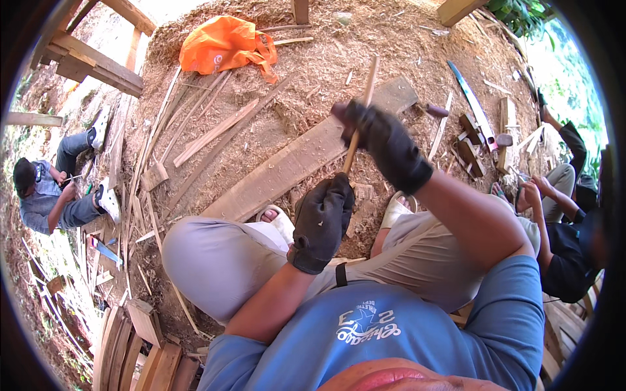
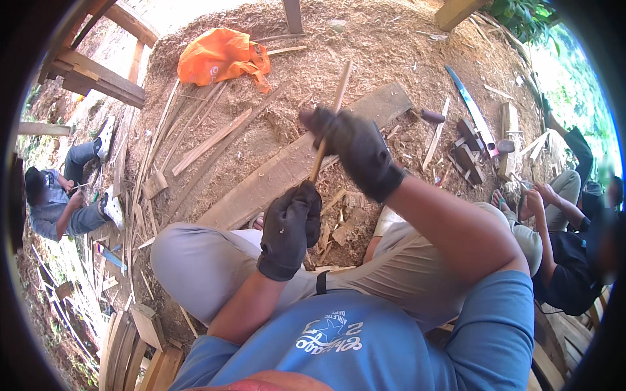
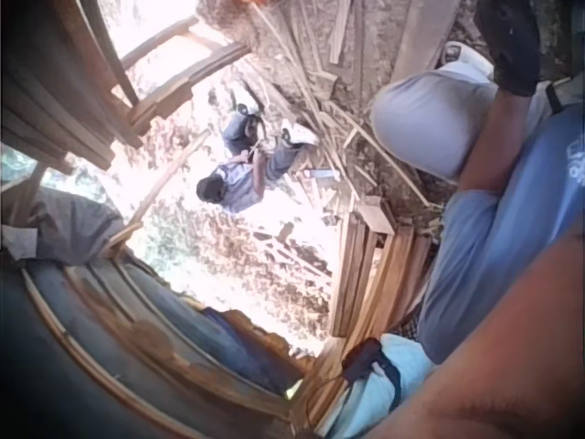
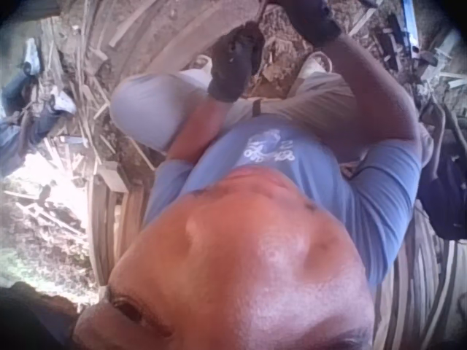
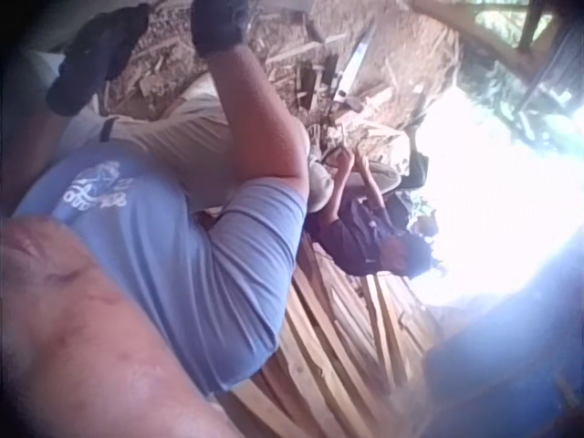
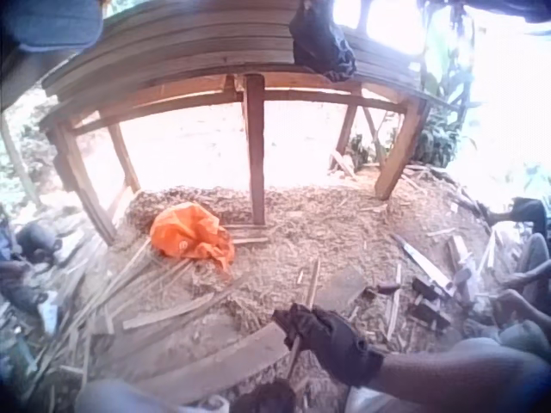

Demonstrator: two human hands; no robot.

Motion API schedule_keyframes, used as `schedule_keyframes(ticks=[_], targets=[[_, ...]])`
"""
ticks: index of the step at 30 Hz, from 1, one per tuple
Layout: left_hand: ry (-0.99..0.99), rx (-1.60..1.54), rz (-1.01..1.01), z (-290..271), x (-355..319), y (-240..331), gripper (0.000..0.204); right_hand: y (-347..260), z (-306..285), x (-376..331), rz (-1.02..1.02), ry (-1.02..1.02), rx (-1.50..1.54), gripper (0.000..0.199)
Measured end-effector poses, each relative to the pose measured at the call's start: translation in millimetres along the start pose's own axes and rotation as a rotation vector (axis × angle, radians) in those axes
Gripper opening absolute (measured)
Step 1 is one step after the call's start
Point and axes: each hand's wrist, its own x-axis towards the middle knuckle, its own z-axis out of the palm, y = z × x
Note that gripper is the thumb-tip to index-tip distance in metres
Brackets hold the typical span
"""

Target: The person sits on the ground and uses a sanding block to smooth and sharpen a small wooden stick. They hold the stick with one hand and rub it against the sanding block with the other, occasionally rotating the stick to work on different sides.

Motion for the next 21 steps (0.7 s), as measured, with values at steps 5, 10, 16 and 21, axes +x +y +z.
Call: schedule_keyframes(ticks=[5, 10, 16, 21], targets=[[-0.113, 0.069, -0.087, 6, -8, 12, 0.035, -16, -33, 25, -0.032, 0.260, -0.026, 0.060], [0.078, 0.204, 0.163, -3, 10, -13, 0.033, 19, 24, -25, 0.165, -0.101, -0.165, 0.056], [-0.120, 0.149, -0.076, 5, -8, 12, 0.030, -2, -42, 28, -0.046, 0.232, -0.080, 0.062], [0.064, 0.132, 0.090, -3, 8, -16, 0.033, 21, 26, -29, 0.176, -0.124, -0.196, 0.052]])
